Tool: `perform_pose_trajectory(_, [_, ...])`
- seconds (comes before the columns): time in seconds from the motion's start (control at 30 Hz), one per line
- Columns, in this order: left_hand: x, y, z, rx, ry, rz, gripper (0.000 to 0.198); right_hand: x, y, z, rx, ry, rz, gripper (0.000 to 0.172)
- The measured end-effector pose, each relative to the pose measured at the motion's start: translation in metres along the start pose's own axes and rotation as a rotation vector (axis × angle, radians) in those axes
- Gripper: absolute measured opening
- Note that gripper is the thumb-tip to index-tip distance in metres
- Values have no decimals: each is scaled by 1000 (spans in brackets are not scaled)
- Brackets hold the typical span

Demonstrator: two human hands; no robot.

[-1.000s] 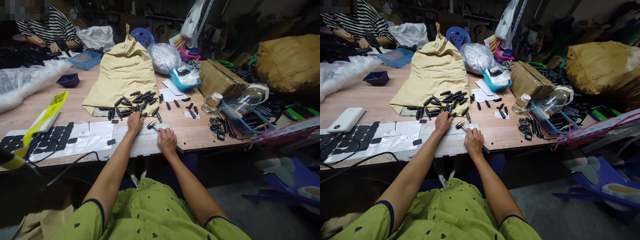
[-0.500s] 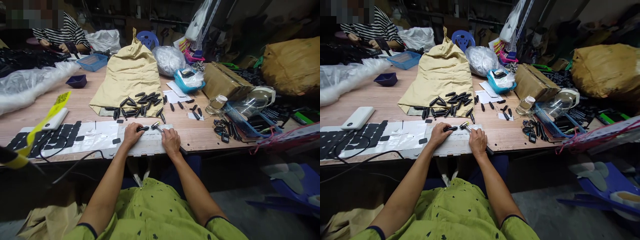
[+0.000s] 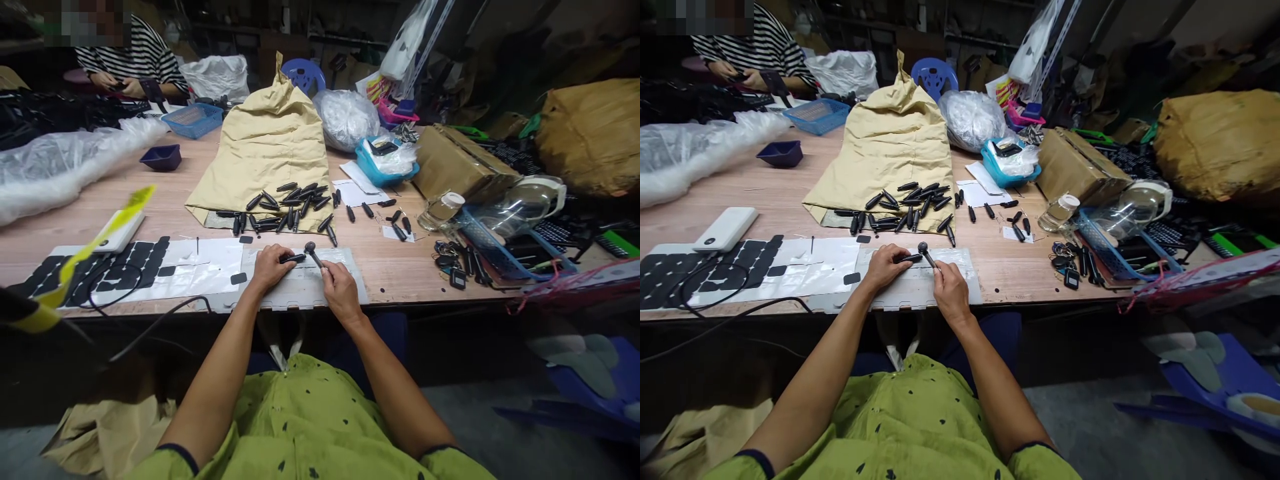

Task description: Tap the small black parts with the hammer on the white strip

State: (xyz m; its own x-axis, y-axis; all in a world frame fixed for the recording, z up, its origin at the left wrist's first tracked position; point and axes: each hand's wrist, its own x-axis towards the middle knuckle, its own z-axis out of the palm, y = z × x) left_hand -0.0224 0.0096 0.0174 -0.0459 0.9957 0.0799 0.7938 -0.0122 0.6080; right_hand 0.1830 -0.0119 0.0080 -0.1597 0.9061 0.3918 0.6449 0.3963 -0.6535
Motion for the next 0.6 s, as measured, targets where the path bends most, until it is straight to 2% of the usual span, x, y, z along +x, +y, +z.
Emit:
perform_pose_trajectory(0.2, [0, 1, 1, 6, -4, -10, 19, 3, -3, 5, -41, -28, 8, 32])
perform_pose_trajectory(0.37, [1, 2, 1, 12, -17, -20, 20, 5, -9, 6, -36, -18, -46, 33])
perform_pose_trajectory(0.47, [2, 3, 1, 18, -18, -32, 19, 2, -12, 11, -57, -73, -49, 32])
perform_pose_trajectory(0.6, [1, 4, 2, 7, -20, -30, 19, 2, -7, 11, -109, -76, -27, 32])
